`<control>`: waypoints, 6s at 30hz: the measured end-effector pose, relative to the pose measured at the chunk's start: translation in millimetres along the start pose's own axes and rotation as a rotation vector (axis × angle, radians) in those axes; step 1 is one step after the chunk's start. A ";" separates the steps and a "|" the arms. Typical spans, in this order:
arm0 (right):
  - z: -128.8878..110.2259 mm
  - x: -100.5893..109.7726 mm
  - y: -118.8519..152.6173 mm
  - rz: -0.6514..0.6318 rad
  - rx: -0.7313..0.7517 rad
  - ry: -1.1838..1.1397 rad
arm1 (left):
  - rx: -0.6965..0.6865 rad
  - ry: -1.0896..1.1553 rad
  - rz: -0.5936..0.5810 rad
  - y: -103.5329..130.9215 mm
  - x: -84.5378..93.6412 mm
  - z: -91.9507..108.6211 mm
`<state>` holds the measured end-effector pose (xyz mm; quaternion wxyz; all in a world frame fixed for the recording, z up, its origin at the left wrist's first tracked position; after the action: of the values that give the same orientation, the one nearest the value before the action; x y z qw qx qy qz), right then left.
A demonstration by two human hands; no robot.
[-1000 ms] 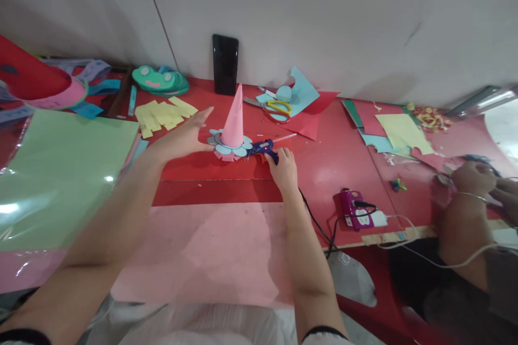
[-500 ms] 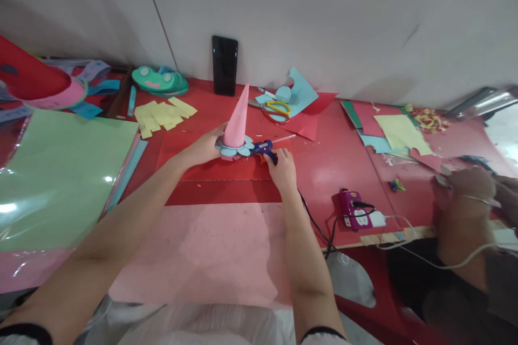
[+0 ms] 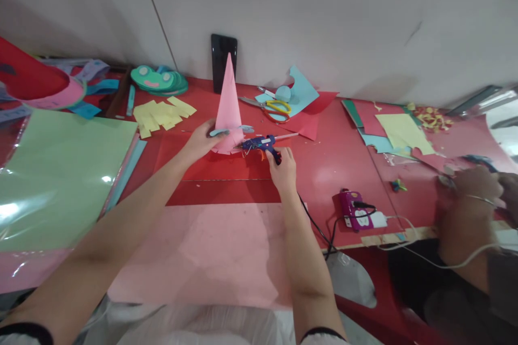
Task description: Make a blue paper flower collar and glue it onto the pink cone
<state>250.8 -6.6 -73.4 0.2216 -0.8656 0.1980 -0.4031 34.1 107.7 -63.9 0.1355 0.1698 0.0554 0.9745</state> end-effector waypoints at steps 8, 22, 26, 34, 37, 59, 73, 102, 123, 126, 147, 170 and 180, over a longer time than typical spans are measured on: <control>1.0 8.4 0.9 0.093 -0.035 0.012 | -0.002 0.119 0.122 2.9 10.3 8.3; -1.2 9.2 1.5 0.092 -0.034 0.086 | 0.019 0.259 0.159 4.4 7.4 0.4; -1.1 9.2 1.7 0.103 -0.039 0.061 | 0.025 0.297 0.155 3.3 7.7 -2.3; -3.0 11.5 1.6 0.138 -0.055 0.058 | 0.047 0.322 0.148 3.9 7.9 -4.1; -3.2 12.4 1.6 0.147 -0.065 0.063 | 0.045 0.353 0.141 2.7 8.2 -5.5; 0.5 15.8 2.5 0.172 -0.061 0.121 | -0.014 0.314 0.194 -4.1 12.9 -9.9; 1.1 21.4 1.8 0.199 -0.082 0.112 | -0.051 0.205 0.135 -7.7 16.6 -4.4; 10.8 9.8 0.2 0.085 -0.063 0.187 | -0.126 0.043 -0.098 -8.4 12.9 -5.1; 8.1 -1.3 3.2 -0.049 -0.125 0.271 | -0.225 -0.495 -0.192 16.3 16.5 24.9; 6.9 -1.9 3.5 -0.048 -0.129 0.269 | -0.218 -0.399 -0.135 16.4 9.9 26.1; -0.1 -0.5 3.4 -0.049 -0.175 0.173 | -0.421 -0.317 0.358 28.8 20.8 37.6; -0.8 -2.0 3.9 -0.100 -0.220 0.168 | -0.358 -0.983 0.137 47.6 -58.2 18.0; 3.4 -2.3 3.9 -0.052 -0.175 0.132 | -0.425 -0.937 0.212 46.0 -46.2 20.2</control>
<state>251.5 -7.9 -78.9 0.1208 -0.8581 0.2240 -0.4460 71.6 51.8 -52.5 0.0779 0.5609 -0.2273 0.7922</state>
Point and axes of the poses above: each hand's wrist, its own y-axis away from the middle knuckle, its own x-axis out of the back of the hand, z = x × y, the point moved 7 cm from there along -y, towards the middle knuckle, and after that the axes turned 14 degrees about x, right-handed, at the moved point
